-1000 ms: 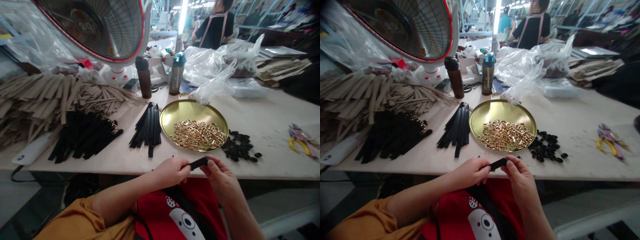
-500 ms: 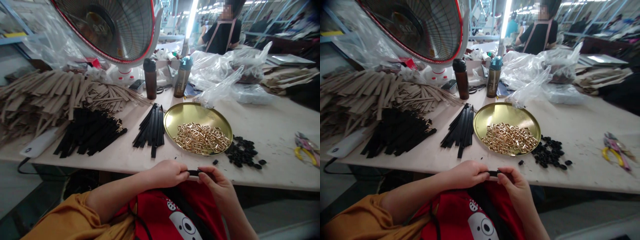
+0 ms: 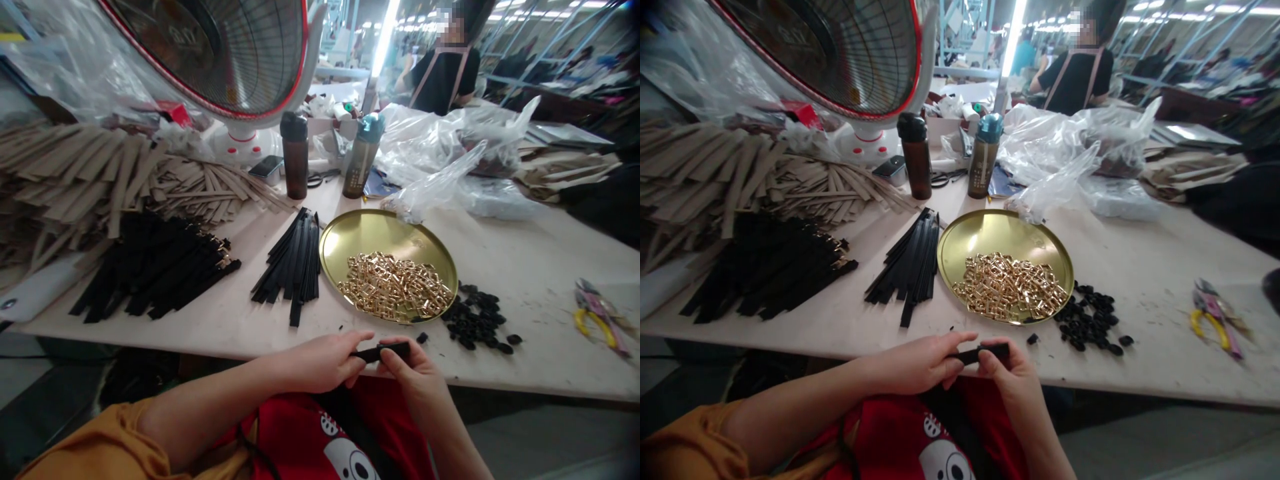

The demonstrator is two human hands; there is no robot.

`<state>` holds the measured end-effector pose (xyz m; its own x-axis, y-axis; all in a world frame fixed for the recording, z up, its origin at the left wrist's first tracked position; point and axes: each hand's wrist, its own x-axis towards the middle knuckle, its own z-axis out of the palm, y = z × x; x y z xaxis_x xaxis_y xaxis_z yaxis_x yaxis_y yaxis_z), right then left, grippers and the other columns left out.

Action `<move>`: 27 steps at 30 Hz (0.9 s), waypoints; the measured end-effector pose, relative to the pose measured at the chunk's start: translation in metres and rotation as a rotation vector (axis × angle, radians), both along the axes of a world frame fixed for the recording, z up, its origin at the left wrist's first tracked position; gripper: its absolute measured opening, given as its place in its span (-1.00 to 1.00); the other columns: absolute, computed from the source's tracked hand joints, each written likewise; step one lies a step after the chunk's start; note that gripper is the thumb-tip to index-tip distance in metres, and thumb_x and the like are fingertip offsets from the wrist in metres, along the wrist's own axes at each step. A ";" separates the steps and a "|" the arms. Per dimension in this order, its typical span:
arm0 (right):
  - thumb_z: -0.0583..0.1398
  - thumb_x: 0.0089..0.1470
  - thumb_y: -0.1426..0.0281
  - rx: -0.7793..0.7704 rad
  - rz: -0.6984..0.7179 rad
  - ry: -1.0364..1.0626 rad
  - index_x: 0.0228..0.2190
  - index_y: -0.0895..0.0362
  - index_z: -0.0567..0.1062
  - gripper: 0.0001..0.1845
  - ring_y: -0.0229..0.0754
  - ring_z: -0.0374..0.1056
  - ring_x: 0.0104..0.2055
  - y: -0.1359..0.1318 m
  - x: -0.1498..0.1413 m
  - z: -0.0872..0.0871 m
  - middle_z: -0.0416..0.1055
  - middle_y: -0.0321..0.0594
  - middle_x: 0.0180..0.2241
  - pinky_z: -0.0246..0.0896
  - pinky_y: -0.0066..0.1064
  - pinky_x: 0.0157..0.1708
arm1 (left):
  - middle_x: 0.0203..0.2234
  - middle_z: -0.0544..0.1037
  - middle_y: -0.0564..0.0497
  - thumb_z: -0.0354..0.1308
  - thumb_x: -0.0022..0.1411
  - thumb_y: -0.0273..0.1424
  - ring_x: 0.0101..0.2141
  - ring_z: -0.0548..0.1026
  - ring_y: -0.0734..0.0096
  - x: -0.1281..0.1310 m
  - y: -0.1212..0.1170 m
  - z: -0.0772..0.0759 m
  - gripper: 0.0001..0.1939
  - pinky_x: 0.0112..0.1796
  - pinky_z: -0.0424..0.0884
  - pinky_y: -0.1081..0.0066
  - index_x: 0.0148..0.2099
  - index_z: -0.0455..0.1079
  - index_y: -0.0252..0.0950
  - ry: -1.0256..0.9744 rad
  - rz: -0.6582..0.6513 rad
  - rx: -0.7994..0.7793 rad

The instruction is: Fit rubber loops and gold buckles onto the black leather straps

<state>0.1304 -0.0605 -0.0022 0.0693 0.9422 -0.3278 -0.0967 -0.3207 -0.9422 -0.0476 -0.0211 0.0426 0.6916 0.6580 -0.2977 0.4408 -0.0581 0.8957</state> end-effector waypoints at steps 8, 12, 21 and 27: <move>0.12 -0.01 0.17 0.393 0.034 -0.827 -0.30 0.11 0.43 -0.70 -0.18 0.30 -0.44 0.079 0.030 0.014 0.38 -0.18 -0.40 0.18 -0.32 -0.41 | -0.71 0.20 0.20 -0.13 0.23 -0.25 -0.70 0.13 0.65 -0.008 0.021 -0.012 -0.63 -0.62 0.06 0.61 -0.01 0.24 -0.35 -0.167 0.298 -0.172; 0.11 -0.02 0.32 0.469 0.314 -1.336 -0.47 0.13 0.45 -0.84 -0.15 0.26 -0.44 0.129 0.034 0.005 0.35 -0.18 -0.45 0.10 -0.32 -0.41 | -0.69 0.28 0.19 -0.13 0.20 -0.36 -0.73 0.18 0.66 -0.008 0.025 -0.017 -0.77 -0.66 0.09 0.61 -0.14 0.19 -0.37 -0.201 0.432 -0.263; 0.14 -0.05 0.23 0.312 0.138 -0.614 -0.48 0.11 0.34 -0.81 -0.27 0.19 -0.55 0.106 0.015 0.034 0.29 -0.31 -0.59 0.09 -0.42 -0.54 | -0.76 0.18 0.25 -0.04 0.16 -0.17 -0.78 0.05 0.70 -0.007 0.028 -0.016 -0.70 -0.74 -0.06 0.62 -0.23 0.17 -0.33 -0.400 0.507 -0.352; 0.18 -0.06 0.25 0.347 0.084 -0.396 -0.43 0.10 0.34 -0.81 -0.28 0.24 -0.52 0.054 -0.028 0.039 0.32 -0.31 -0.55 0.18 -0.43 -0.50 | -0.71 0.22 0.23 0.05 0.09 -0.18 -0.73 0.11 0.70 0.000 0.024 -0.004 -0.68 -0.71 0.04 0.64 -0.24 0.17 -0.32 -0.441 0.564 -0.264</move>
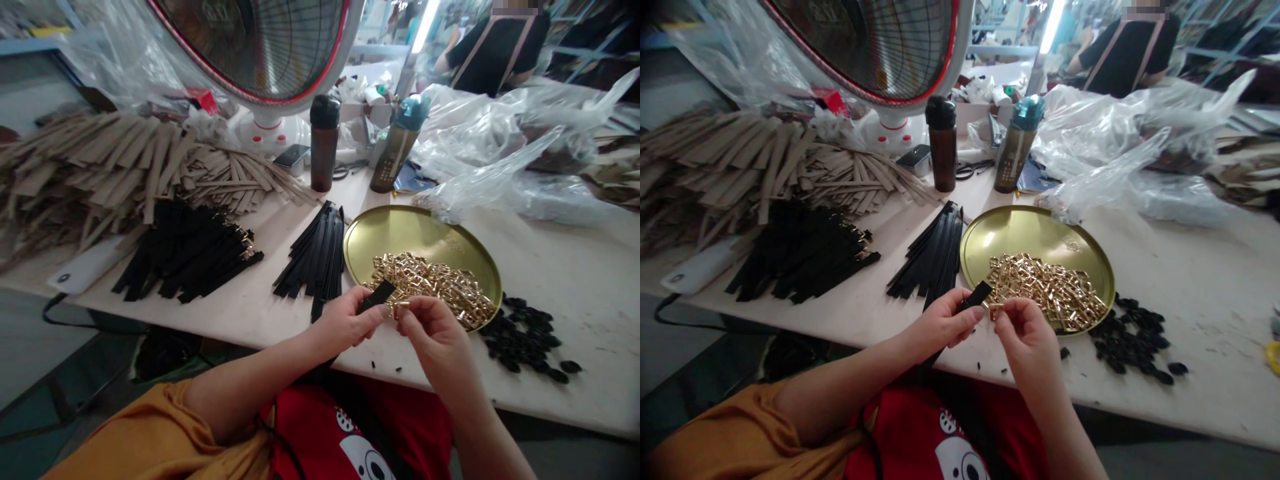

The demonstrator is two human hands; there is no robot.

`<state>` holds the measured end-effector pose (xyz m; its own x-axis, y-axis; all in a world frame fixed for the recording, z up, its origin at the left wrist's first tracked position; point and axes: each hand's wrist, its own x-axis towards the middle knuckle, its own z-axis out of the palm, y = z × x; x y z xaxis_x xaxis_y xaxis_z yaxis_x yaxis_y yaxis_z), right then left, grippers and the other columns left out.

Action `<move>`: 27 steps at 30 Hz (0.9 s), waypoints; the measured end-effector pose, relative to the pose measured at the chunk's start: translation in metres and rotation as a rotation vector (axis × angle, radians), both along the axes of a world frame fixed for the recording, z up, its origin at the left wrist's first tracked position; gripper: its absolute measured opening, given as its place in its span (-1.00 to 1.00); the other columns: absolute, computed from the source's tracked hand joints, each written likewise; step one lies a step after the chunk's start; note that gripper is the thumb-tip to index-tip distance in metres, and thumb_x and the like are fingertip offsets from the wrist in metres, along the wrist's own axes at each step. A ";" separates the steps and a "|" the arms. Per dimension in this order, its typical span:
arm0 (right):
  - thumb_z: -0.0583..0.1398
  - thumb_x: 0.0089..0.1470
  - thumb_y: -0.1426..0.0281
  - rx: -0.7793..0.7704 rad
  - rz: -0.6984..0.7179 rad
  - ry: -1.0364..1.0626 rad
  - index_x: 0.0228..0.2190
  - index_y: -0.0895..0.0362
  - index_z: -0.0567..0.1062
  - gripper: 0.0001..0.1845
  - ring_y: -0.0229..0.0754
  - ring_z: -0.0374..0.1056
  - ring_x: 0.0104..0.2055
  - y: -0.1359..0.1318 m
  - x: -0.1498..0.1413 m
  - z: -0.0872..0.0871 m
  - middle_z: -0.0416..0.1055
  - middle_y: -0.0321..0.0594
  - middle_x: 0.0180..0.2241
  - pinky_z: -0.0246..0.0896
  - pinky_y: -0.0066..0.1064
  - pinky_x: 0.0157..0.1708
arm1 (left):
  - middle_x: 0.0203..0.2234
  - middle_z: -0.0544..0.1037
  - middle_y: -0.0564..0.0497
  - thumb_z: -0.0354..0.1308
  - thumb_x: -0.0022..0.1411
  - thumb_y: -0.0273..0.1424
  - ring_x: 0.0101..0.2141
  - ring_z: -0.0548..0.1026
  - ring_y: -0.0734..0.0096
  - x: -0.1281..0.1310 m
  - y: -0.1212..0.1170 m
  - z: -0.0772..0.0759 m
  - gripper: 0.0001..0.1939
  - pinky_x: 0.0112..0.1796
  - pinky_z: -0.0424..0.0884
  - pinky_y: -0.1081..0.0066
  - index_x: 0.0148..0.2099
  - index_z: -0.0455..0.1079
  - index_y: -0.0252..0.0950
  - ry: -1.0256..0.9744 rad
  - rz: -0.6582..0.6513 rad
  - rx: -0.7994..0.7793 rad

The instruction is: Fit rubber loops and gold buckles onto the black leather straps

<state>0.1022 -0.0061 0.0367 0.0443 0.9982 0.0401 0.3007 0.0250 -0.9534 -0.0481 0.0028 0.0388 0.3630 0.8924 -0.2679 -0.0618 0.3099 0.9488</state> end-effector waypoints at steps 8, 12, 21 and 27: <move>0.19 -0.03 0.24 -0.175 0.116 0.294 -0.35 0.11 0.43 -0.78 -0.20 0.34 -0.34 -0.034 -0.007 -0.006 0.42 -0.23 -0.39 0.27 -0.31 -0.27 | -0.53 0.35 0.11 0.03 0.09 -0.42 -0.54 0.29 0.62 -0.006 -0.019 0.004 -0.87 -0.50 0.22 0.60 -0.27 0.28 -0.34 0.168 0.002 0.235; 0.27 -0.11 0.29 -0.392 0.120 0.566 -0.46 0.12 0.44 -0.83 -0.32 0.32 -0.40 -0.043 -0.006 -0.017 0.42 -0.32 -0.45 0.26 -0.46 -0.31 | -0.41 0.41 0.04 0.00 0.12 -0.40 -0.37 0.36 0.48 -0.009 -0.027 0.004 -0.85 -0.34 0.26 0.52 -0.24 0.29 -0.33 0.348 -0.114 0.408; 0.37 -0.29 0.39 -0.377 -0.183 0.902 -0.42 0.06 0.48 -0.72 -0.42 0.33 -0.49 -0.052 -0.006 -0.022 0.43 -0.40 -0.47 0.31 -0.60 -0.43 | -0.59 0.34 0.11 -0.21 0.26 -0.29 -0.54 0.30 0.56 -0.016 -0.041 0.010 -0.73 -0.48 0.20 0.56 -0.31 0.23 -0.32 0.463 -0.332 0.335; 0.34 -0.23 0.35 -0.409 -0.069 0.790 -0.41 0.08 0.50 -0.77 -0.38 0.35 -0.46 -0.063 -0.011 -0.023 0.46 -0.34 -0.43 0.31 -0.55 -0.43 | -0.46 0.42 0.06 -0.14 0.23 -0.35 -0.43 0.34 0.51 -0.014 -0.042 0.009 -0.77 -0.40 0.19 0.55 -0.31 0.30 -0.31 0.563 -0.370 0.529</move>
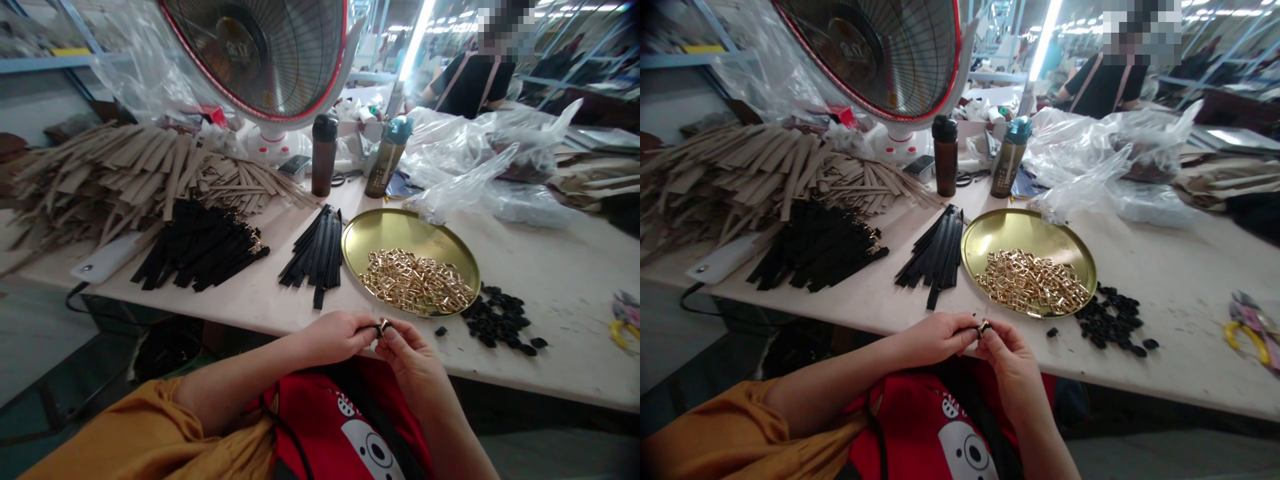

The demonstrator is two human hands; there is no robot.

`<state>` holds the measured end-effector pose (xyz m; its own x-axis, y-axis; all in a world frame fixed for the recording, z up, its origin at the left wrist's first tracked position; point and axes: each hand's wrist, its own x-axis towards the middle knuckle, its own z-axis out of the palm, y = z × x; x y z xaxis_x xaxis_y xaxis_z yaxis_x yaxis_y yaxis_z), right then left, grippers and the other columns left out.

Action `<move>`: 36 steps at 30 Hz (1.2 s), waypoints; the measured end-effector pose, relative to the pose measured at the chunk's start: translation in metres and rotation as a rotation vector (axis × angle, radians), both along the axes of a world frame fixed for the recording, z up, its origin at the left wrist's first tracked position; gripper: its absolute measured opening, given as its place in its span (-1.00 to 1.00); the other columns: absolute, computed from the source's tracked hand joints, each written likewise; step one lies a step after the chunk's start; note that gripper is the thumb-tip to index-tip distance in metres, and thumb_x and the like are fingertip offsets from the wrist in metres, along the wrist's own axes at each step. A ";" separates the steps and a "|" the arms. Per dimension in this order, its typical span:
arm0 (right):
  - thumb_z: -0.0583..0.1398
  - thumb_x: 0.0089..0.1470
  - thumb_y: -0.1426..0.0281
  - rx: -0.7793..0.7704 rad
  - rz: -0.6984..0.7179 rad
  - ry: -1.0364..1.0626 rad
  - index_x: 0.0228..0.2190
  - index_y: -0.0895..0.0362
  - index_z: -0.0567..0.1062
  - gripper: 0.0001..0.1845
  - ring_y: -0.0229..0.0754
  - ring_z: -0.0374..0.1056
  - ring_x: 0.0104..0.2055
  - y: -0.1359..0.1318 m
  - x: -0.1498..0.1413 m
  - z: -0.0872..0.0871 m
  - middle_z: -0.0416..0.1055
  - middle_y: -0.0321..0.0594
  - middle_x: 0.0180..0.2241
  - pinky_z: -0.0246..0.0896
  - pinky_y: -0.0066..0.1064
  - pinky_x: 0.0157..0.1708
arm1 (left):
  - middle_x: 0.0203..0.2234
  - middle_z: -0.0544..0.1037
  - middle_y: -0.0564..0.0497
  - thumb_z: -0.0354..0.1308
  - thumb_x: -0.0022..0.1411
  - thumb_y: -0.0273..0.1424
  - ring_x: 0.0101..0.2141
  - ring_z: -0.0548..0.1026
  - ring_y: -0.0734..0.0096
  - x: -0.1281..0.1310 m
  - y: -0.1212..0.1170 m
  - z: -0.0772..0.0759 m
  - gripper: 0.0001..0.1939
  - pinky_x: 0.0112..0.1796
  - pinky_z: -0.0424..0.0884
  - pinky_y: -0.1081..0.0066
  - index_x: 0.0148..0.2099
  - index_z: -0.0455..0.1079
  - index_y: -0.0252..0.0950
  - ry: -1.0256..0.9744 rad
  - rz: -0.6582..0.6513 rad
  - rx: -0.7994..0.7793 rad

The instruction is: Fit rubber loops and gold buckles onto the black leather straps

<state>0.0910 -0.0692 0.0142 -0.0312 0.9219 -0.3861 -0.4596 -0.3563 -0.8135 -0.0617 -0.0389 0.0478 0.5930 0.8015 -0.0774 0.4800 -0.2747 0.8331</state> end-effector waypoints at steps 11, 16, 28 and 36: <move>0.32 -0.20 0.33 0.058 -0.188 -0.155 -0.45 0.08 0.46 -0.81 -0.39 0.30 -0.53 0.003 0.006 0.001 0.41 -0.38 -0.48 0.28 -0.55 -0.48 | -0.55 0.40 0.09 -0.11 0.21 -0.33 -0.55 0.30 0.58 -0.004 -0.003 0.005 -0.78 -0.50 0.17 0.57 -0.38 0.27 -0.33 -0.035 0.006 -0.201; 0.29 -0.18 0.24 0.063 -0.024 -0.183 -0.35 0.12 0.44 -0.69 -0.22 0.38 -0.42 -0.004 -0.005 -0.006 0.46 -0.24 -0.37 0.34 -0.34 -0.37 | -0.56 0.38 0.11 -0.10 0.21 -0.23 -0.64 0.24 0.65 0.000 -0.003 -0.005 -0.75 -0.59 0.15 0.60 -0.30 0.23 -0.33 -0.185 0.061 -0.379; 0.23 -0.11 0.15 0.008 0.006 -0.150 -0.49 0.13 0.40 -0.71 -0.30 0.20 -0.57 -0.006 -0.002 -0.008 0.31 -0.35 -0.60 0.19 -0.45 -0.51 | -0.55 0.35 0.12 -0.01 0.10 -0.29 -0.70 0.19 0.71 0.001 0.001 -0.017 -0.80 -0.68 0.12 0.62 -0.39 0.26 -0.34 -0.268 0.075 -0.554; 0.23 -0.11 0.21 0.268 -0.020 -0.712 -0.44 0.13 0.44 -0.76 -0.16 0.31 -0.38 -0.008 -0.003 0.000 0.41 -0.24 -0.46 0.19 -0.36 -0.35 | -0.64 0.25 0.16 -0.01 0.09 -0.29 -0.67 0.20 0.67 0.003 -0.004 -0.016 -0.80 -0.67 0.10 0.62 -0.42 0.28 -0.34 -0.204 0.143 -0.441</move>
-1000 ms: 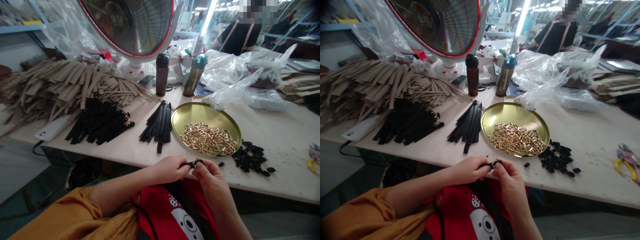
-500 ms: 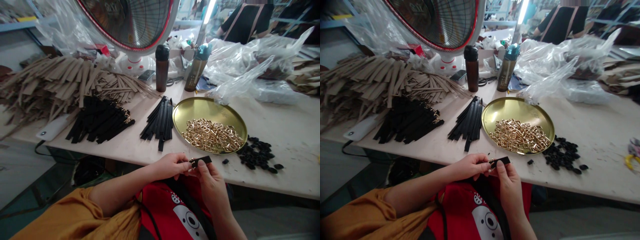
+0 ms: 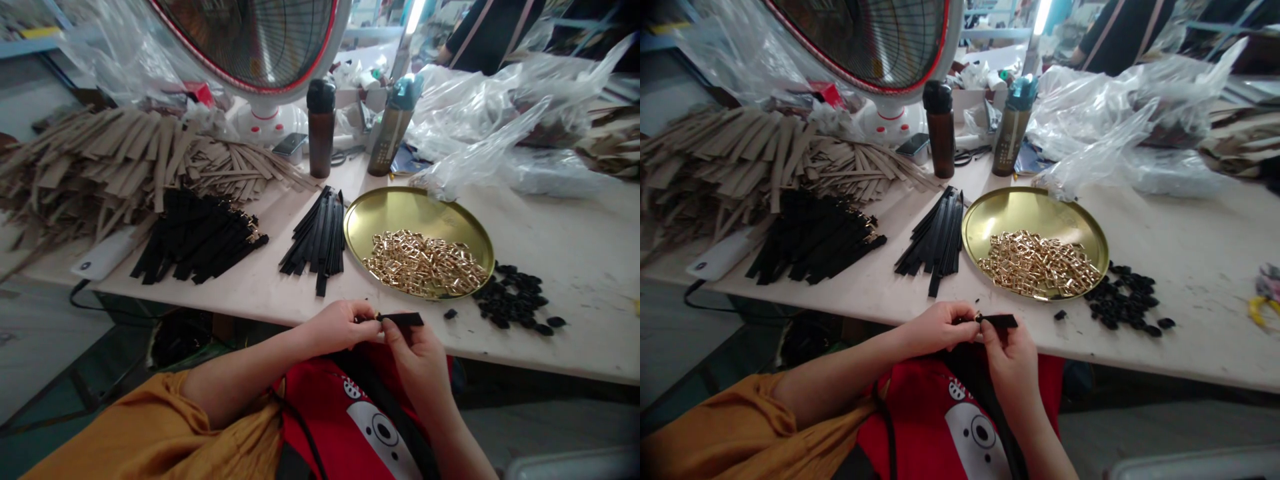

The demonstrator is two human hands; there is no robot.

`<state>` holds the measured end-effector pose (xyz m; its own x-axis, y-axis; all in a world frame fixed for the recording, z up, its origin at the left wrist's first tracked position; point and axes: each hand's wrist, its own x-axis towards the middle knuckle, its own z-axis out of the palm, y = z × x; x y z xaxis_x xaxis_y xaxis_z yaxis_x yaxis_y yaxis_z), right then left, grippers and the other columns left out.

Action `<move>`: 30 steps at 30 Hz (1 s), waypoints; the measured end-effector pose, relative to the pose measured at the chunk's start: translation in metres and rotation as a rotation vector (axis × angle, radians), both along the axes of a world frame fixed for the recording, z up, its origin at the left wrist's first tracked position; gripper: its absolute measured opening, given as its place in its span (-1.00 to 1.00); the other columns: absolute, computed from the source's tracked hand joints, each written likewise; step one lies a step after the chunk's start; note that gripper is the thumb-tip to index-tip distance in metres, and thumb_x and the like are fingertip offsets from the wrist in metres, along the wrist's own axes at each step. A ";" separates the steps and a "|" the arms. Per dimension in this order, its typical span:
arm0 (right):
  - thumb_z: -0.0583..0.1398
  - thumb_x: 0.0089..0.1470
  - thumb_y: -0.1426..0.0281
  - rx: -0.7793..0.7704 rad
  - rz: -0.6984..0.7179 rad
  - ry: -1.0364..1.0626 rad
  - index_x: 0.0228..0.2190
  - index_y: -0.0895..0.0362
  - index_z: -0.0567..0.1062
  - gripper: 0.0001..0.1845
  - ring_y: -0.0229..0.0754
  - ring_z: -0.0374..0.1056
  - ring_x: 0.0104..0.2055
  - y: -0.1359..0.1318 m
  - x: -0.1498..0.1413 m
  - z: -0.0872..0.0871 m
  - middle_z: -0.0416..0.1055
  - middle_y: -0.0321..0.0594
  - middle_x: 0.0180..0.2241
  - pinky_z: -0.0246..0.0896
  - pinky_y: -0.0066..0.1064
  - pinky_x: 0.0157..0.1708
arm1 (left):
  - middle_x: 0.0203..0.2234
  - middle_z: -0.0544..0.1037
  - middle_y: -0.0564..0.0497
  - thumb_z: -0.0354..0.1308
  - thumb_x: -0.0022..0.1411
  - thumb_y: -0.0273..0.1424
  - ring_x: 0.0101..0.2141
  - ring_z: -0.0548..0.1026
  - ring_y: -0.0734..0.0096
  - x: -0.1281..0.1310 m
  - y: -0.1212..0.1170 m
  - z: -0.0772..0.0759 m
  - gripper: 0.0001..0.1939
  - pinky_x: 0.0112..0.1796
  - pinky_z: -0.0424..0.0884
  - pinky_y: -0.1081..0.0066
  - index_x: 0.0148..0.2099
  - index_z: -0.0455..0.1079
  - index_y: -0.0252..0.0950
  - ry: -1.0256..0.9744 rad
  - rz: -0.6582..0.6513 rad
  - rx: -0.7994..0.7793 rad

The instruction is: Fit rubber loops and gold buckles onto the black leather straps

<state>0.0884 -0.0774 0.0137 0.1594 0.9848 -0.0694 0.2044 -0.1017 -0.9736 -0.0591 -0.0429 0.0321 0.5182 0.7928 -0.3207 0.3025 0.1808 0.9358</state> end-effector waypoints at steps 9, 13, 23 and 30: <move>0.29 -0.18 0.31 -0.358 0.107 0.763 -0.50 0.15 0.43 -0.81 -0.30 0.23 -0.51 0.001 0.005 0.001 0.36 -0.30 -0.55 0.18 -0.45 -0.46 | -0.57 0.37 0.10 0.00 0.10 -0.35 -0.52 0.28 0.59 0.002 -0.004 0.008 -0.81 -0.46 0.20 0.59 -0.43 0.33 -0.36 -0.046 0.024 0.028; 0.26 -0.16 0.29 -0.197 0.060 0.490 -0.47 0.13 0.43 -0.81 -0.22 0.26 -0.46 -0.004 0.002 -0.002 0.36 -0.26 -0.52 0.21 -0.36 -0.41 | -0.59 0.34 0.12 -0.01 0.07 -0.38 -0.50 0.26 0.56 0.004 -0.004 0.004 -0.83 -0.48 0.16 0.57 -0.46 0.32 -0.36 0.067 0.017 0.135; 0.17 -0.02 0.30 0.099 -0.039 -0.023 -0.37 0.10 0.35 -0.84 -0.18 0.32 -0.39 0.002 0.009 -0.004 0.38 -0.23 -0.43 0.24 -0.33 -0.36 | -0.58 0.33 0.12 -0.02 0.15 -0.27 -0.50 0.24 0.54 0.010 0.007 0.014 -0.76 -0.47 0.13 0.55 -0.41 0.32 -0.34 0.151 -0.016 0.288; 0.13 0.02 0.38 0.214 0.074 -0.158 -0.34 0.07 0.43 -0.88 -0.14 0.29 -0.32 0.009 0.023 0.011 0.38 -0.20 -0.37 0.20 -0.34 -0.33 | -0.65 0.27 0.14 0.04 0.08 -0.09 -0.59 0.21 0.58 0.023 0.028 0.003 -0.62 -0.58 0.07 0.56 -0.48 0.28 -0.35 0.144 0.021 0.194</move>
